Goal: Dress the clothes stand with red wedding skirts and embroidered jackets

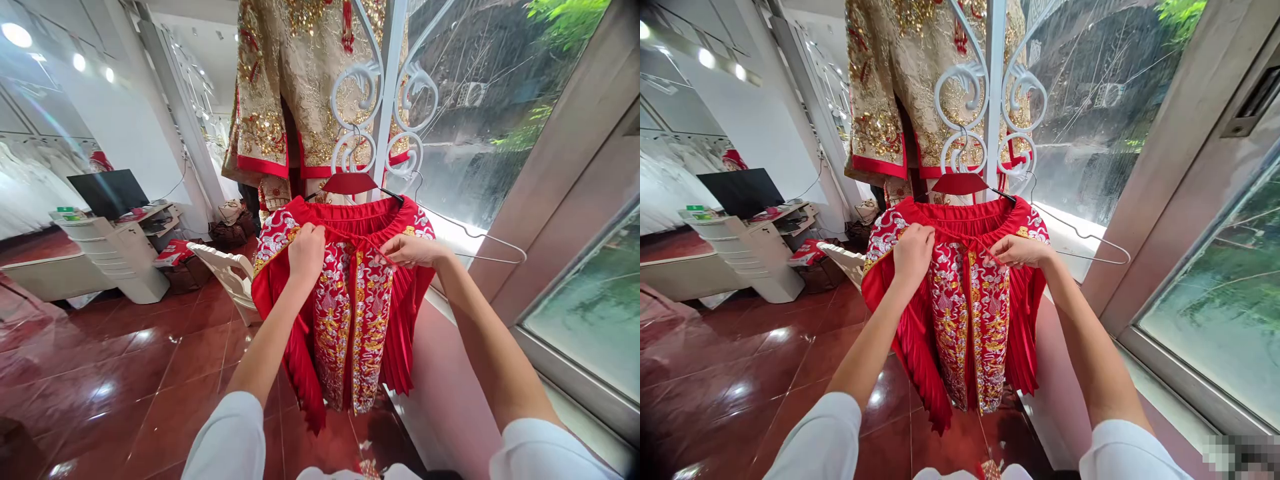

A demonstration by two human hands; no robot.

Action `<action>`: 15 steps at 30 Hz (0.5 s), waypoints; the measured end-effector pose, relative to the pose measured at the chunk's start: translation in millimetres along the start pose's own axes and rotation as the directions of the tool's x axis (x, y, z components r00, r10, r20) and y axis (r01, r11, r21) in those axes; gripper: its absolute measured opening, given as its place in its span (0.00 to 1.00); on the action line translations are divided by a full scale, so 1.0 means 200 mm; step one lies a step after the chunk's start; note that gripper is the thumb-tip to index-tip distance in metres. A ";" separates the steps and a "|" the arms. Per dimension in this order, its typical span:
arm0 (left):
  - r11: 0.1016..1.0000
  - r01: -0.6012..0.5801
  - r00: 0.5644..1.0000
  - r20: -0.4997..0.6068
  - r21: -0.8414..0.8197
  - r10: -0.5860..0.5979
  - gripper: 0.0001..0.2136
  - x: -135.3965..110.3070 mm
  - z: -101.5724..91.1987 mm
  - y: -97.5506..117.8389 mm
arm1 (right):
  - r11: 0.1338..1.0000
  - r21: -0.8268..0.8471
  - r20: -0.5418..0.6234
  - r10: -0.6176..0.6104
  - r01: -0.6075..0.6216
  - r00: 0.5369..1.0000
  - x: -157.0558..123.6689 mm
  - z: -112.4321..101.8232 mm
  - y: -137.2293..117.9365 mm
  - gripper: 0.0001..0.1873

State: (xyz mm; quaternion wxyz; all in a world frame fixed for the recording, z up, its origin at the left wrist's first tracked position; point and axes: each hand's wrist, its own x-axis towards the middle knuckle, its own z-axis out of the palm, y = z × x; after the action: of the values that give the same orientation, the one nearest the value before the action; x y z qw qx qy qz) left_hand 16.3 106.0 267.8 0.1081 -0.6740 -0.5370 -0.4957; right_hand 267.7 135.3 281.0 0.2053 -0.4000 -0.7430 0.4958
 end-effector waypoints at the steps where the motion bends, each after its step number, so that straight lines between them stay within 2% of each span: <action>1: 1.000 -0.008 0.997 -0.071 -0.004 0.008 0.10 0.01 0.03 0.02 | 0.997 -0.012 0.013 -0.073 0.074 0.997 0.01 0.01 -0.02 0.16; 3: 0.994 -0.010 0.986 -0.169 -0.112 -0.009 0.08 0.04 0.09 0.05 | 0.967 0.009 -0.115 -0.252 0.255 0.961 0.05 0.05 -0.05 0.17; 4: 0.979 0.001 0.981 -0.189 -0.203 -0.040 0.06 0.06 0.12 0.06 | 0.941 0.014 -0.227 -0.326 0.338 0.918 0.07 0.07 -0.06 0.18; 5: 0.951 0.021 0.981 -0.175 -0.308 -0.078 0.04 0.07 0.14 0.08 | 0.917 -0.004 -0.333 -0.377 0.399 0.864 0.10 0.09 -0.07 0.19; 7: 0.852 0.083 0.992 -0.039 -0.517 -0.120 0.05 0.08 0.19 0.09 | 0.882 -0.112 -0.475 -0.452 0.458 0.755 0.15 0.13 -0.07 0.18; 9: 0.750 0.162 0.986 0.143 -0.641 -0.090 0.08 0.09 0.23 0.10 | 0.837 -0.314 -0.517 -0.546 0.447 0.660 0.19 0.17 -0.06 0.15; 11: 0.714 0.204 0.969 0.244 -0.670 -0.047 0.09 0.09 0.24 0.10 | 0.754 -0.545 -0.492 -0.642 0.367 0.588 0.22 0.20 -0.05 0.13; 13: 0.740 0.195 0.967 0.251 -0.643 -0.036 0.07 0.09 0.24 0.10 | 0.650 -0.716 -0.443 -0.704 0.253 0.555 0.22 0.22 -0.04 0.15; 15: 0.781 0.169 0.969 0.245 -0.601 -0.020 0.05 0.09 0.23 0.10 | 0.576 -0.799 -0.405 -0.729 0.173 0.552 0.22 0.24 -0.03 0.16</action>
State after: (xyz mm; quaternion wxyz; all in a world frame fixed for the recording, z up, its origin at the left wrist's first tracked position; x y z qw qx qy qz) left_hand 57.3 140.4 266.9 -0.2048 -0.6960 -0.3874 -0.5689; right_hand 205.4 141.7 262.3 0.4410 -0.3754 -0.8109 -0.0836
